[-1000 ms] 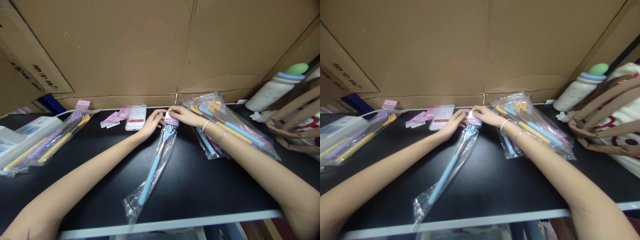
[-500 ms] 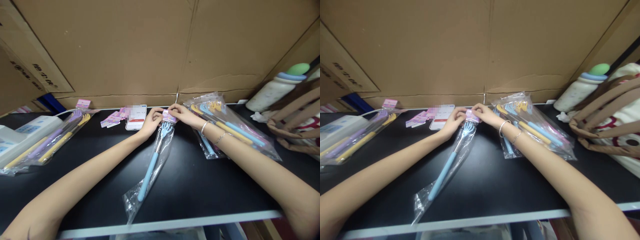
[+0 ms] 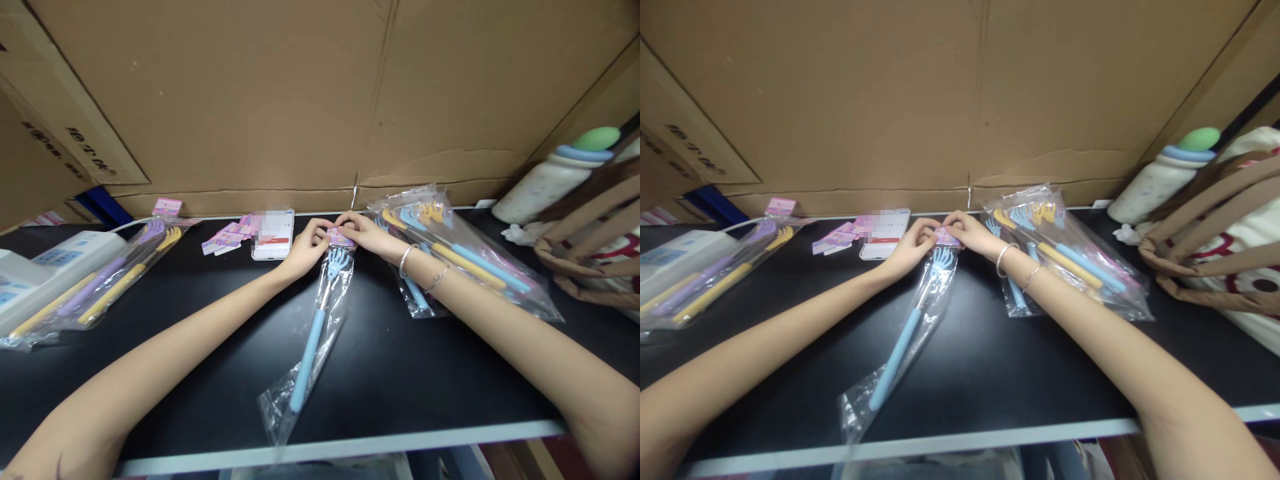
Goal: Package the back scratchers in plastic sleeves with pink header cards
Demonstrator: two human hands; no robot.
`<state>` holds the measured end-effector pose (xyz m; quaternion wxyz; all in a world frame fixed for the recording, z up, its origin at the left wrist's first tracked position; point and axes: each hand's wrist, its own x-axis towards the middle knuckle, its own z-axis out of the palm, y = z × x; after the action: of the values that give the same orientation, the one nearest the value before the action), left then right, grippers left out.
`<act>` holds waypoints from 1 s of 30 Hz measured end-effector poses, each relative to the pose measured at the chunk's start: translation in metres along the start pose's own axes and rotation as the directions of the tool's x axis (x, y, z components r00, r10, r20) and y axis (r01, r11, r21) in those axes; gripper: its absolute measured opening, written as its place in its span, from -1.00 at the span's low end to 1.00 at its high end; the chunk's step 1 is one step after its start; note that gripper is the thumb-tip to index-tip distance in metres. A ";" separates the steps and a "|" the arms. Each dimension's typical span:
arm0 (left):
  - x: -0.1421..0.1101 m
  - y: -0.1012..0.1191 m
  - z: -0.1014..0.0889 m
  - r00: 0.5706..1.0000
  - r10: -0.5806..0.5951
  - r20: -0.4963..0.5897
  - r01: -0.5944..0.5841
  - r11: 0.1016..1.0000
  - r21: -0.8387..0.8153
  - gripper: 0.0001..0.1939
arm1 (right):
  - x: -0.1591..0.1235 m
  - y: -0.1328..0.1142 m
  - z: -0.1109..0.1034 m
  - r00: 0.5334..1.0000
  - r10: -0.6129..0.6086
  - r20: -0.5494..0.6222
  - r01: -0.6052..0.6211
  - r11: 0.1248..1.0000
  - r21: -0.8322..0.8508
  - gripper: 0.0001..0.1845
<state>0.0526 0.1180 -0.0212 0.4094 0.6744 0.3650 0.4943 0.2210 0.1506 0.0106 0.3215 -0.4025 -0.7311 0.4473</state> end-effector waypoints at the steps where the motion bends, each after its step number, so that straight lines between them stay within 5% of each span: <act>1: 0.000 0.000 0.000 1.000 0.010 0.013 -0.011 1.000 0.017 -0.81 | 0.000 0.000 0.000 1.000 -0.009 0.003 0.009 1.000 -0.016 -0.96; 12: -0.003 0.010 0.001 0.999 0.018 0.047 -0.024 0.993 0.116 -0.88 | 0.002 0.012 0.001 0.995 -0.102 -0.020 0.099 0.987 -0.127 -0.85; 20: 0.000 0.004 0.000 1.000 0.001 0.031 -0.002 0.999 0.034 -0.88 | 0.003 0.014 0.004 0.994 -0.102 -0.035 0.097 0.987 -0.126 -0.85; 30: 0.003 0.011 0.002 0.987 -0.133 -0.090 0.121 0.985 -0.125 -0.88 | -0.002 0.007 0.004 0.995 0.027 -0.097 -0.026 1.000 0.010 -0.91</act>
<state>0.0557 0.1159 -0.0107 0.4609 0.5991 0.3969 0.5206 0.2203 0.1493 0.0026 0.3525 -0.4317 -0.7073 0.4348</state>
